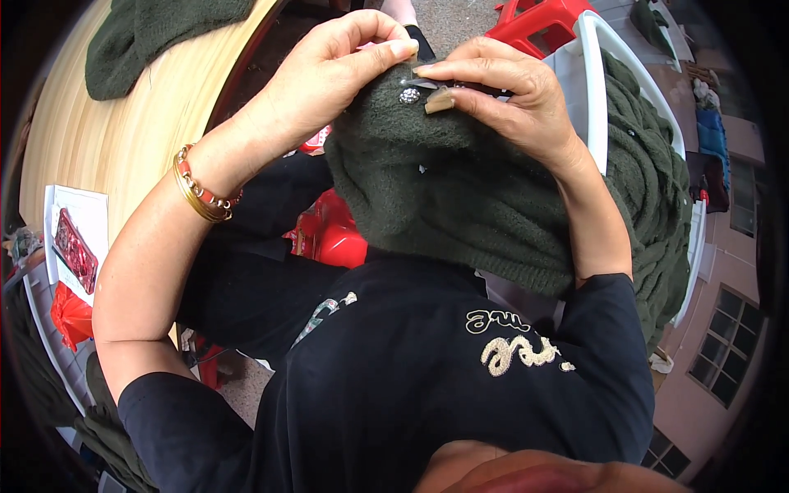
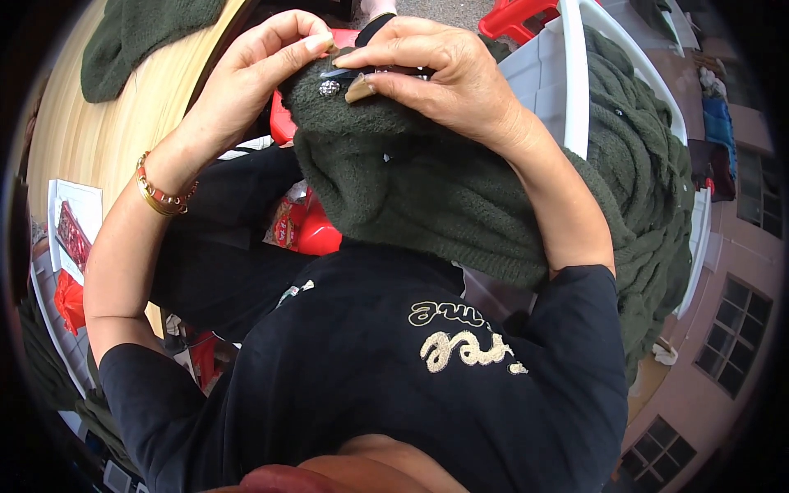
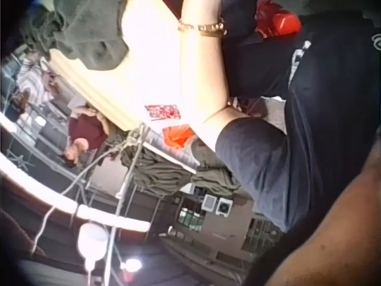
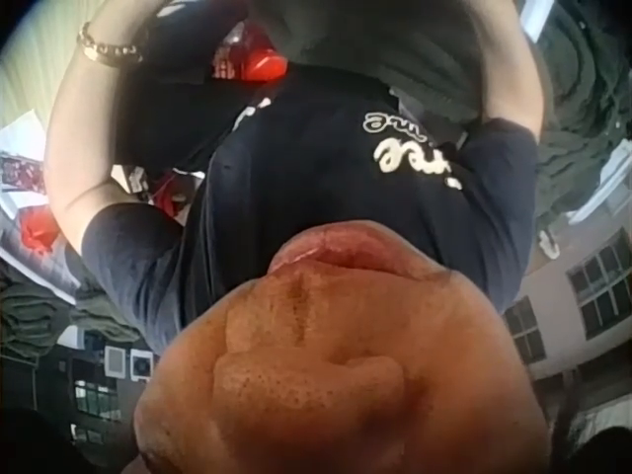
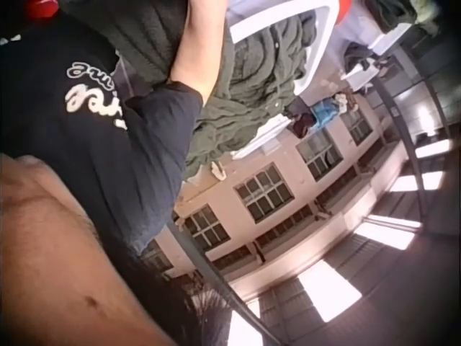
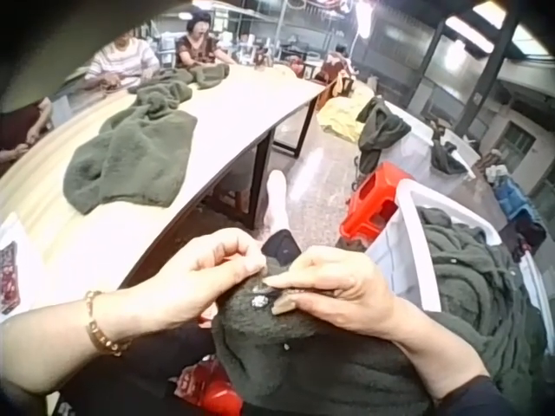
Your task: Inspecting towels for loose threads and using clippers to remove them.
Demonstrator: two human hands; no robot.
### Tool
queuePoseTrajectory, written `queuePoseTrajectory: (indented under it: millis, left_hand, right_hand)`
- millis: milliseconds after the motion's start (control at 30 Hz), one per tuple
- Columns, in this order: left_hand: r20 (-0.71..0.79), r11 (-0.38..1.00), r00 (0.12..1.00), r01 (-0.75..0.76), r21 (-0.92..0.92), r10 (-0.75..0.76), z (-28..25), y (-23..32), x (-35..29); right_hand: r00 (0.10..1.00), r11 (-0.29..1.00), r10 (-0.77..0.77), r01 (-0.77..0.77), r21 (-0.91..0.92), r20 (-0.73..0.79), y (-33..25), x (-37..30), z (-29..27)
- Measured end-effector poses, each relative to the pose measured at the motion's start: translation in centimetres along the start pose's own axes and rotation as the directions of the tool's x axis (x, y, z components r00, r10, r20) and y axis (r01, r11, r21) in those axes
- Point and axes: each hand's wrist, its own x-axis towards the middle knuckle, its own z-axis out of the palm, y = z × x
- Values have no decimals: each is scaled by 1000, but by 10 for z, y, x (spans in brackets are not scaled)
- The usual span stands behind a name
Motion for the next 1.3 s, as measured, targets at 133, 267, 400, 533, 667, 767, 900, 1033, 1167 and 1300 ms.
queuePoseTrajectory:
  millis: [133,267,400,533,667,767,900,1033,1167,1300]
  left_hand:
    - [8,992,993,118,-47,-117,-11,7,4]
    - [32,949,999,-10,-316,22,-20,-16,21]
    - [111,916,992,-7,-401,56,-30,-18,19]
    - [174,996,983,-63,67,50,-36,-28,19]
    - [193,994,980,30,108,-51,-41,-32,20]
    - [145,996,989,-52,68,42,-45,-38,25]
    - [186,998,982,-24,-58,35,-46,-34,26]
    - [115,997,990,-77,-26,79,-32,-25,22]
    - [80,987,985,-145,-63,150,-28,-23,19]
    - [4,966,966,-257,-18,257,-24,-25,22]
  right_hand:
    - [987,987,158,-158,-14,-20,-6,4,1]
    - [918,814,388,-383,437,80,12,-7,9]
    - [867,805,459,-498,324,192,11,-4,9]
    - [854,754,504,-508,416,128,6,-3,-14]
    - [847,804,530,-486,342,-42,23,-14,-40]
    - [831,776,548,-460,432,-98,34,-20,-48]
    - [835,796,535,-450,404,-125,41,-25,-51]
    - [822,806,547,-468,361,-155,43,-25,-48]
    - [840,809,531,-463,362,-113,47,-26,-49]
    - [830,776,548,-458,433,-104,46,-26,-47]
